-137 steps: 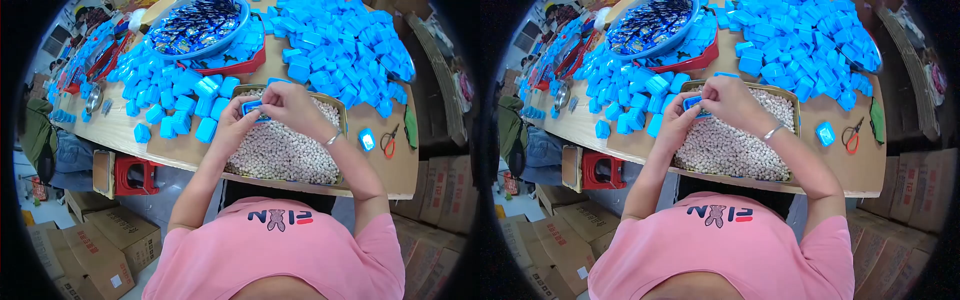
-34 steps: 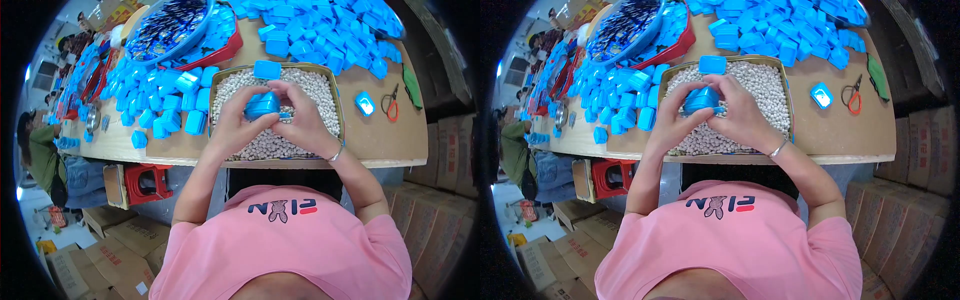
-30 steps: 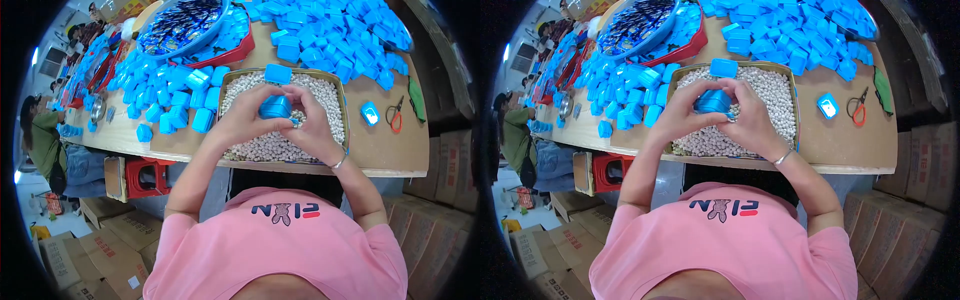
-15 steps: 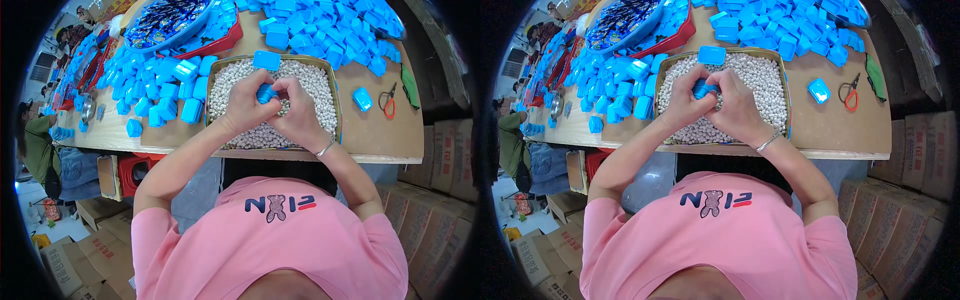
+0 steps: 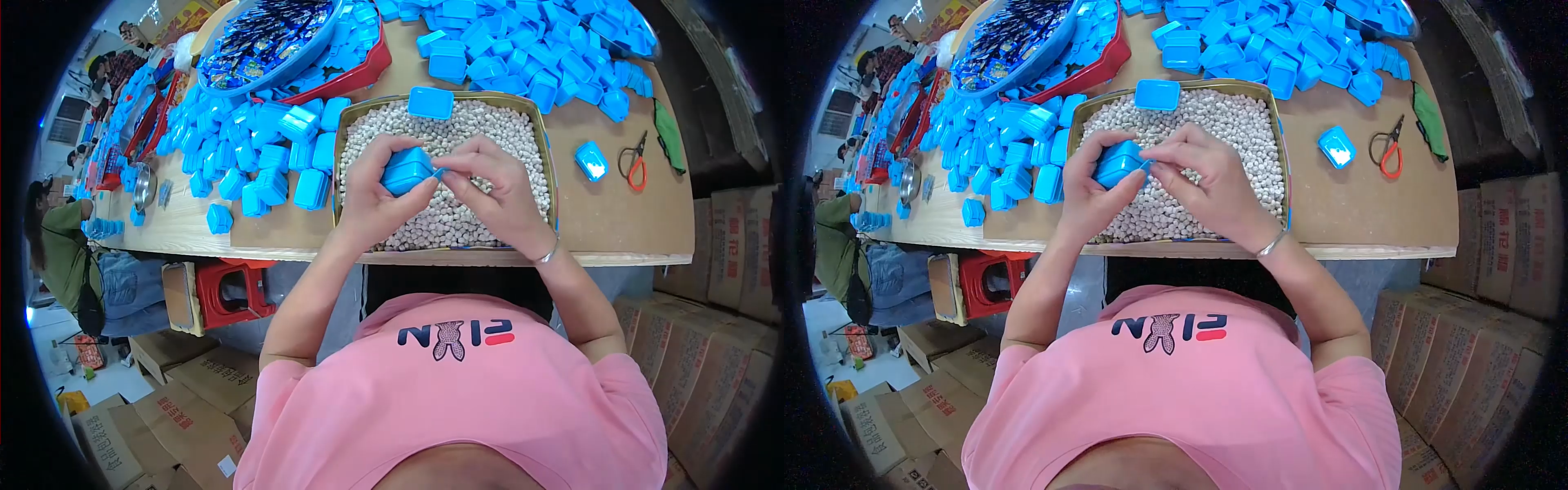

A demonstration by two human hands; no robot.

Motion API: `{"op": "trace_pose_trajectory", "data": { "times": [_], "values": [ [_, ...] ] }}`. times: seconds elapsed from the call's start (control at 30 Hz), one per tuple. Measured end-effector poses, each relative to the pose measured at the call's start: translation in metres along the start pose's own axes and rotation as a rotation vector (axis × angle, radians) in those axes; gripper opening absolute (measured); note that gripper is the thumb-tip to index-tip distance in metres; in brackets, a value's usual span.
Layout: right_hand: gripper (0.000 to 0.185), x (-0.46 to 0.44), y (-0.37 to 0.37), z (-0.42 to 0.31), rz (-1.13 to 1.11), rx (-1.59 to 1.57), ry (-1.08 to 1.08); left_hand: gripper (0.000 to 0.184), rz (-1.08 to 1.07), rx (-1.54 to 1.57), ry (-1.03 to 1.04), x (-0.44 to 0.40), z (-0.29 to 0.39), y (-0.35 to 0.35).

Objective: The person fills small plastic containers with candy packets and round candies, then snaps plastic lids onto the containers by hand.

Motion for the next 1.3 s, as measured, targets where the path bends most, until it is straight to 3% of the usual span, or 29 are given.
{"op": "trace_pose_trajectory", "data": {
  "times": [0.03, 0.23, 0.37, 0.53, 0.73, 0.87, 1.07, 1.2, 1.3],
  "values": [
    [0.028, 0.001, 0.0, -0.001, 0.021, 0.107, -0.05, 0.04, 0.02, -0.029, 0.021, 0.0, 0.0, 0.001],
    [0.03, 0.002, 0.003, -0.004, 0.04, 0.085, -0.087, 0.04, 0.178, -0.163, 0.258, 0.002, 0.017, 0.013],
    [0.026, 0.0, -0.001, -0.014, 0.073, 0.169, -0.212, 0.04, 0.292, -0.366, 0.577, 0.001, 0.031, 0.02],
    [0.021, -0.004, -0.009, -0.021, 0.005, 0.178, -0.217, 0.038, 0.296, -0.492, 0.673, 0.003, 0.036, 0.02],
    [0.02, 0.0, -0.018, -0.021, -0.191, 0.068, 0.166, 0.046, 0.007, -0.324, 0.541, -0.002, 0.031, 0.011],
    [0.021, -0.002, -0.018, -0.016, -0.131, -0.548, 0.283, 0.063, -0.12, 0.25, 0.084, -0.001, 0.028, 0.01],
    [0.023, -0.01, -0.026, -0.009, -0.028, -0.282, 0.101, 0.079, -0.111, -0.006, 0.065, -0.006, 0.026, 0.011],
    [0.023, -0.023, -0.02, -0.03, -0.216, 0.14, 0.085, 0.087, -0.211, -0.437, 0.294, -0.017, 0.027, 0.008],
    [0.023, -0.022, -0.02, -0.017, -0.218, -0.018, 0.171, 0.084, -0.211, -0.282, 0.155, -0.019, 0.031, 0.005]
  ]
}}
Point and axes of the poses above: each hand's wrist, its own x-axis away from the middle knuckle, its own y-axis out of the palm, z = x × y, the point moved 1 cm from there along -x, towards the middle knuckle, and after that the axes turned 2 degrees about z, right-handed, at the moved point
